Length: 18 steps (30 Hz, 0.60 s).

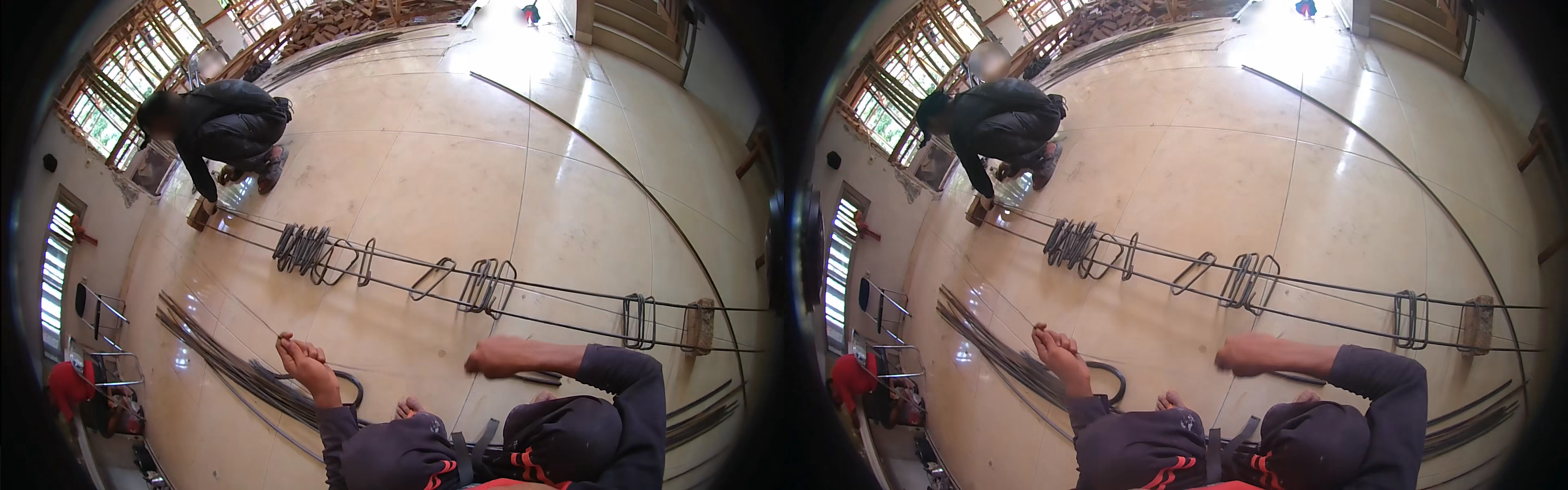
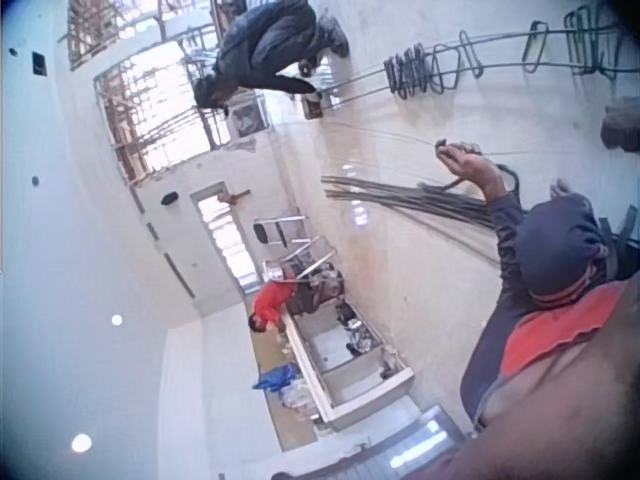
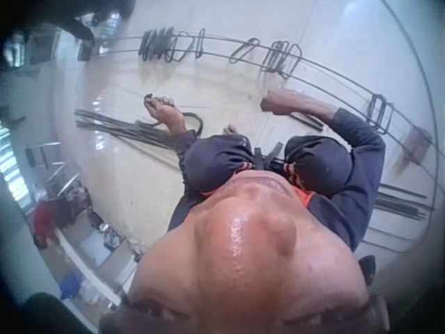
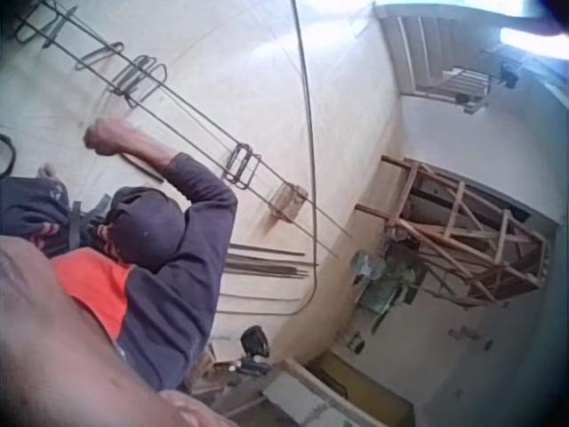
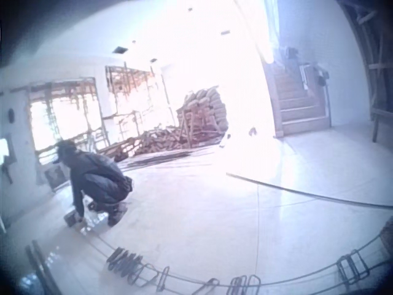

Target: The person sits on the floor and assembles a metal frame by bending and twisting wire ties around intersecting metal rods. They use pliers to tighten the connections and work alongside another person who is also assembling similar frames.

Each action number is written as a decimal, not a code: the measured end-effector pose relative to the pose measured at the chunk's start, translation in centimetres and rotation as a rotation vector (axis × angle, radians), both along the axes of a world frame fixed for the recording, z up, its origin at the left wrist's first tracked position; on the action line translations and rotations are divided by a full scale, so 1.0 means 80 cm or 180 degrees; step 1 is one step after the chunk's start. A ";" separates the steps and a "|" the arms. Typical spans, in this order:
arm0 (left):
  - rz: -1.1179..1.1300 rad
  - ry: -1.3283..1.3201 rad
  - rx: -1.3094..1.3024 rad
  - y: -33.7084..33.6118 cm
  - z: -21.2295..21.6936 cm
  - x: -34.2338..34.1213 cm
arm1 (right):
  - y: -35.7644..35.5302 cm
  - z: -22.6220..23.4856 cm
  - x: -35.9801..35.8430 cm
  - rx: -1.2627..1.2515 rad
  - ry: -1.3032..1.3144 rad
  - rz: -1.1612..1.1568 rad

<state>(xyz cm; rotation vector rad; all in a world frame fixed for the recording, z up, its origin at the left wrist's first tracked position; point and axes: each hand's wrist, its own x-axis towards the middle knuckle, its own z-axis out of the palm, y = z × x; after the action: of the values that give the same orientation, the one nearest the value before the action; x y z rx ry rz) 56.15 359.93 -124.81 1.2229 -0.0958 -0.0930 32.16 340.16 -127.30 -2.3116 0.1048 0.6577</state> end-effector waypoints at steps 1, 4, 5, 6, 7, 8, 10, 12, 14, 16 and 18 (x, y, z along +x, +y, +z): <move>-0.0076 -0.0154 0.0119 -0.005 0.006 0.000 | 0.006 0.005 0.004 0.0639 -0.0118 0.0715; -0.0225 -0.0213 0.0032 -0.015 0.026 0.005 | -0.002 0.072 0.002 0.2488 -0.0241 0.1378; -0.0276 -0.0218 0.0019 -0.016 0.029 0.006 | -0.011 0.103 0.002 0.2623 -0.0034 0.1401; -0.0298 -0.0237 0.0003 -0.017 0.031 0.007 | -0.019 0.132 0.004 0.2734 -0.0433 0.1326; -0.0379 -0.0241 -0.0004 -0.020 0.038 0.004 | -0.026 0.163 0.005 0.2632 -0.0744 0.0948; -0.0455 -0.0233 -0.0041 -0.025 0.038 0.000 | -0.034 0.183 0.009 0.2506 -0.1038 0.0573; -0.0580 -0.0320 0.0085 -0.018 0.025 0.004 | -0.035 0.186 0.016 0.1536 -0.1992 -0.0596; -0.0782 -0.0532 0.0080 -0.024 0.019 -0.002 | -0.049 0.166 0.040 0.0744 -0.2742 -0.1937; -0.0911 -0.0697 -0.0045 -0.044 0.006 -0.007 | -0.085 0.135 0.054 -0.0904 -0.3013 -0.1780; -0.0788 -0.0847 0.0438 -0.059 0.033 -0.015 | -0.119 0.071 0.050 -0.2695 -0.2630 -0.0857; -0.0970 -0.0799 0.0009 -0.059 0.055 -0.008 | -0.097 0.027 0.037 -0.2136 -0.0930 -0.0515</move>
<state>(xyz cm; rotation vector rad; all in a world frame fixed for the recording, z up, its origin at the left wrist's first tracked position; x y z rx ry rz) 55.49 355.18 -120.44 1.2116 -0.5012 -0.2047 35.09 332.38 -125.15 -2.9706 0.4248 0.2041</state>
